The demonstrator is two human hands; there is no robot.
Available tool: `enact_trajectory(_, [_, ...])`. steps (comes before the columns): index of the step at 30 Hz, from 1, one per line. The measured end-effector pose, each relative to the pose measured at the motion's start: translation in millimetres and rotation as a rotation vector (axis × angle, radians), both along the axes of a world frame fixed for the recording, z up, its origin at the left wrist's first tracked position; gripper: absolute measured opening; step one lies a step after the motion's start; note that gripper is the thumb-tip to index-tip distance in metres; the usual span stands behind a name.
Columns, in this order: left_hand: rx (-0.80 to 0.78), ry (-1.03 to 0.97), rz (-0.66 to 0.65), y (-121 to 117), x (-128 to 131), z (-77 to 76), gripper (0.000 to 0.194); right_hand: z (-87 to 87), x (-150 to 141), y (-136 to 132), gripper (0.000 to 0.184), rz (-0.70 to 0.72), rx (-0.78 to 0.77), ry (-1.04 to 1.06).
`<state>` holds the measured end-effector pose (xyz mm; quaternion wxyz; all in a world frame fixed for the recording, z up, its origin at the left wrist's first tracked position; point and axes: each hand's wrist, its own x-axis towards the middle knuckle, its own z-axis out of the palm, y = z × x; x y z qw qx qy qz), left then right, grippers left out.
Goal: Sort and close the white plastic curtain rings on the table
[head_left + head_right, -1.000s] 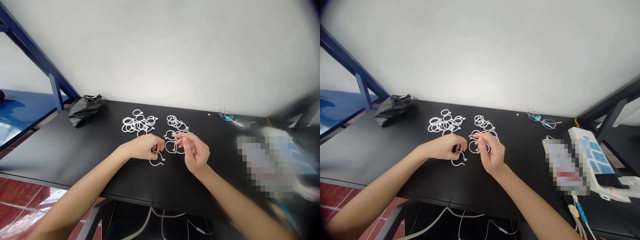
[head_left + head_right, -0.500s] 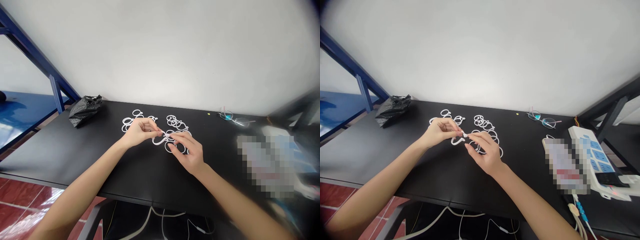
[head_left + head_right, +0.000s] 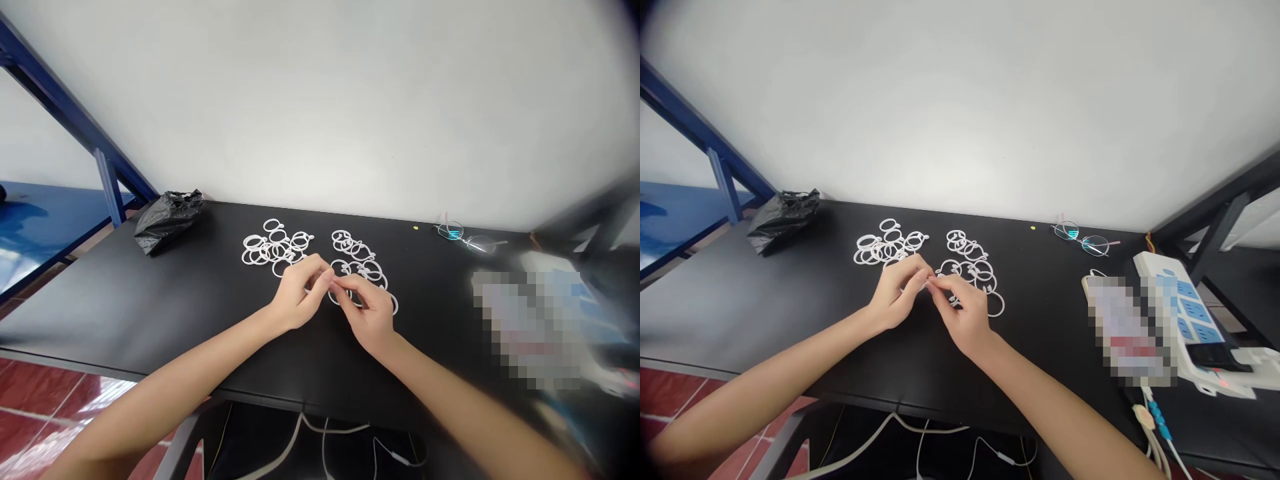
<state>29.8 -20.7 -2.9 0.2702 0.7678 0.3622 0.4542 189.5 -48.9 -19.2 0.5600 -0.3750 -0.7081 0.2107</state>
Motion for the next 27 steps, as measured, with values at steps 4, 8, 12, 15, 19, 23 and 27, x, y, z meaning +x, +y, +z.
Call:
enact_trajectory(4, [0.276,-0.011,-0.009,-4,-1,-1.7,0.037,1.8,-5,-6,0.011,0.093,-0.011,0.061])
enact_trajectory(8, [0.349,-0.066,-0.028,-3,-3,-1.8,0.037,4.8,-5,-9,0.01,0.136,-0.026,0.098])
enact_trajectory(12, [0.306,-0.061,-0.005,-5,-2,-2.2,0.043,6.7,-4,-10,0.009,0.154,-0.05,0.102])
enact_trajectory(15, [0.291,-0.065,-0.026,-6,-1,-0.6,0.043,6.9,-3,-10,0.009,0.145,-0.041,0.089])
enact_trajectory(19, [0.257,0.087,-0.018,5,-7,4.4,0.035,5.1,1,-7,0.016,0.067,-0.079,0.051])
enact_trajectory(23, [0.3,0.35,0.227,32,-25,0.7,0.027,4.7,6,-1,0.015,-0.039,-0.115,0.071])
enact_trajectory(27, [0.327,0.521,0.263,58,-46,-14.8,0.021,6.3,12,8,0.011,-0.103,-0.08,-0.005])
